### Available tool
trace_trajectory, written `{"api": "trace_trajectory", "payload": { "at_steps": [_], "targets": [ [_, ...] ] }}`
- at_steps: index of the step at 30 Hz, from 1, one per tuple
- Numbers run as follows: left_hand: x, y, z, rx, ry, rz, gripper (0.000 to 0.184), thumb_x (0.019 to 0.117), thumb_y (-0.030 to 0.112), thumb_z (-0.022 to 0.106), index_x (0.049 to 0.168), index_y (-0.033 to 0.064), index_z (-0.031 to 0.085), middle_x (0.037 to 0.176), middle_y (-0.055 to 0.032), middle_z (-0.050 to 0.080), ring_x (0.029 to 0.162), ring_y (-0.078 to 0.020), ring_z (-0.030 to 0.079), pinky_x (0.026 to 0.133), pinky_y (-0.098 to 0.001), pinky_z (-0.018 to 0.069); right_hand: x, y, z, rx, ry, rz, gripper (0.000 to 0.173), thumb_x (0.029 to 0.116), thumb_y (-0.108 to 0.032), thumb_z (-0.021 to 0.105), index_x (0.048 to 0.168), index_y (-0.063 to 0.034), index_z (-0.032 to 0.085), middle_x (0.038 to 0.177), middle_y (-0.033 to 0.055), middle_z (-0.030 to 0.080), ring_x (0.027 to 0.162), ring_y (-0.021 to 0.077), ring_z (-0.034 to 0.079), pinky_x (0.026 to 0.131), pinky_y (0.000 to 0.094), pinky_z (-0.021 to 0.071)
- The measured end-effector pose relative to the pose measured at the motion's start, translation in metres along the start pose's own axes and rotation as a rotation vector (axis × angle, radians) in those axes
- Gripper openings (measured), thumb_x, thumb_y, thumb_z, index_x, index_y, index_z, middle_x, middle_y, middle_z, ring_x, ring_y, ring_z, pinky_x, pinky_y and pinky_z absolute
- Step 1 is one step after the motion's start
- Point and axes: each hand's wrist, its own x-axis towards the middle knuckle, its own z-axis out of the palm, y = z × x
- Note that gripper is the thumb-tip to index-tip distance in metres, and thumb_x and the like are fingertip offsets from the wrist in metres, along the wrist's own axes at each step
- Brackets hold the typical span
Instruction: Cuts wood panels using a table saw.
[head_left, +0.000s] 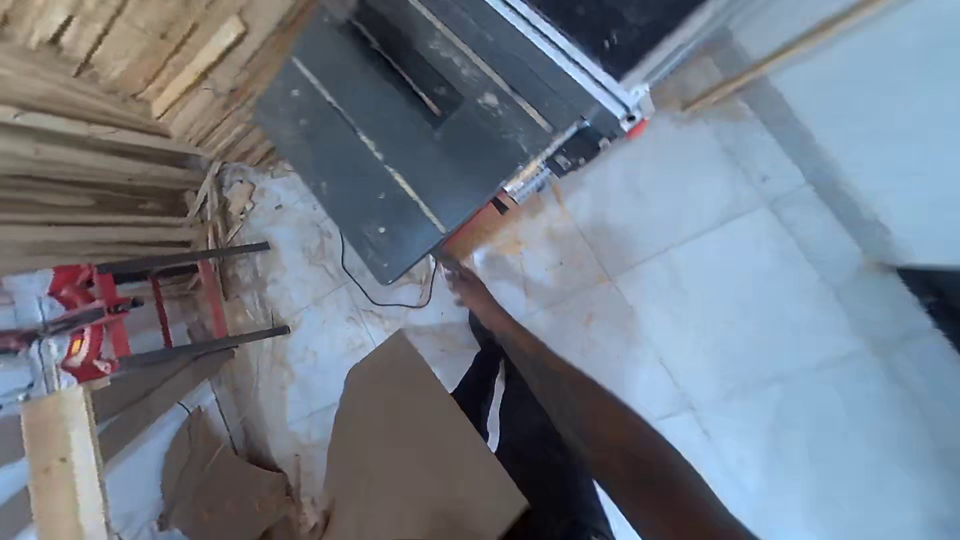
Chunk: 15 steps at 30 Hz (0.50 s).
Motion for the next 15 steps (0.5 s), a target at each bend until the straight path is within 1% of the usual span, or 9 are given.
{"api": "trace_trajectory", "payload": {
  "at_steps": [1,3,4,5,7,9,12,14,15],
  "targets": [
    [-0.006,-0.002,-0.001,-0.022,0.014,0.037,0.043,0.1104,0.014,0.037,0.138,-0.0177,0.044,0.126,-0.0236,0.064,0.110,-0.0075,0.064,0.095,-0.0248,0.0541,-0.054,0.011,-0.005,-0.115,-0.002,-0.029,0.053,0.1028,-0.053,0.054,0.145,-0.0214,0.054,0.130,0.0097,0.067,0.111,0.0276,0.068,0.089,0.0548,0.0575],
    [-0.031,0.042,0.026,-0.151,0.180,-0.081,0.041,0.1113,0.014,0.026,0.137,-0.0129,0.041,0.119,-0.0126,0.060,0.101,0.0030,0.058,0.091,-0.0177,0.0506,-0.156,0.030,0.010,-0.184,-0.065,-0.129,0.037,0.1032,-0.035,0.058,0.131,-0.0103,0.064,0.117,0.0083,0.071,0.101,0.0207,0.070,0.087,0.0437,0.0601],
    [-0.045,0.055,0.039,-0.329,0.242,-0.095,0.044,0.1123,0.019,0.025,0.141,-0.0096,0.041,0.121,-0.0120,0.060,0.103,-0.0005,0.059,0.092,-0.0225,0.0519,-0.212,0.029,0.028,-0.177,-0.159,-0.178,0.035,0.0998,-0.025,0.063,0.130,-0.0073,0.065,0.119,0.0076,0.071,0.104,0.0187,0.070,0.091,0.0410,0.0603],
    [-0.053,0.057,0.052,-0.536,0.271,-0.096,0.046,0.1122,0.029,0.028,0.141,-0.0009,0.046,0.120,-0.0093,0.065,0.102,-0.0061,0.065,0.090,-0.0305,0.0571,-0.267,0.020,0.049,-0.174,-0.308,-0.222,0.043,0.0951,-0.021,0.070,0.135,-0.0069,0.062,0.127,0.0066,0.069,0.113,0.0177,0.068,0.098,0.0403,0.0585],
    [-0.062,0.069,0.080,-0.883,0.222,-0.071,0.048,0.1089,0.045,0.040,0.135,0.0079,0.056,0.113,-0.0130,0.073,0.099,-0.0225,0.072,0.084,-0.0481,0.0622,-0.350,-0.010,0.102,-0.239,-0.565,-0.350,0.077,0.0839,-0.031,0.086,0.149,-0.0090,0.050,0.145,0.0045,0.059,0.130,0.0144,0.058,0.111,0.0399,0.0513],
    [-0.075,0.086,0.097,-0.925,0.243,0.004,0.044,0.1066,0.043,0.049,0.122,0.0040,0.064,0.096,-0.0146,0.074,0.083,-0.0245,0.073,0.073,-0.0471,0.0635,-0.394,-0.029,0.154,-0.338,-0.512,-0.479,0.074,0.0787,-0.047,0.087,0.135,-0.0071,0.060,0.127,0.0045,0.069,0.119,0.0124,0.064,0.106,0.0399,0.0540],
    [-0.104,0.108,0.098,-1.021,0.144,0.232,0.036,0.1031,0.035,0.058,0.102,0.0006,0.069,0.086,-0.0154,0.072,0.074,-0.0216,0.072,0.068,-0.0411,0.0632,-0.408,-0.057,0.209,-0.101,-0.241,-0.550,0.036,0.0961,-0.036,0.072,0.114,-0.0056,0.069,0.100,0.0024,0.075,0.096,0.0115,0.072,0.092,0.0373,0.0622],
    [-0.113,0.104,0.089,-1.114,-0.030,0.334,0.053,0.1017,0.054,0.053,0.098,0.0039,0.069,0.080,-0.0126,0.070,0.069,-0.0185,0.070,0.064,-0.0371,0.0618,-0.421,-0.081,0.222,0.133,-0.169,-0.539,0.027,0.1035,-0.025,0.062,0.108,0.0010,0.068,0.089,0.0104,0.075,0.080,0.0206,0.075,0.077,0.0407,0.0653],
    [-0.115,0.100,0.085,-1.185,-0.092,0.326,0.071,0.0984,0.071,0.041,0.102,0.0066,0.071,0.077,-0.0104,0.070,0.064,-0.0175,0.068,0.060,-0.0359,0.0602,-0.432,-0.092,0.218,0.191,-0.145,-0.545,0.026,0.1049,-0.021,0.059,0.110,0.0037,0.066,0.091,0.0130,0.076,0.082,0.0232,0.076,0.078,0.0422,0.0659]
  ]
}}
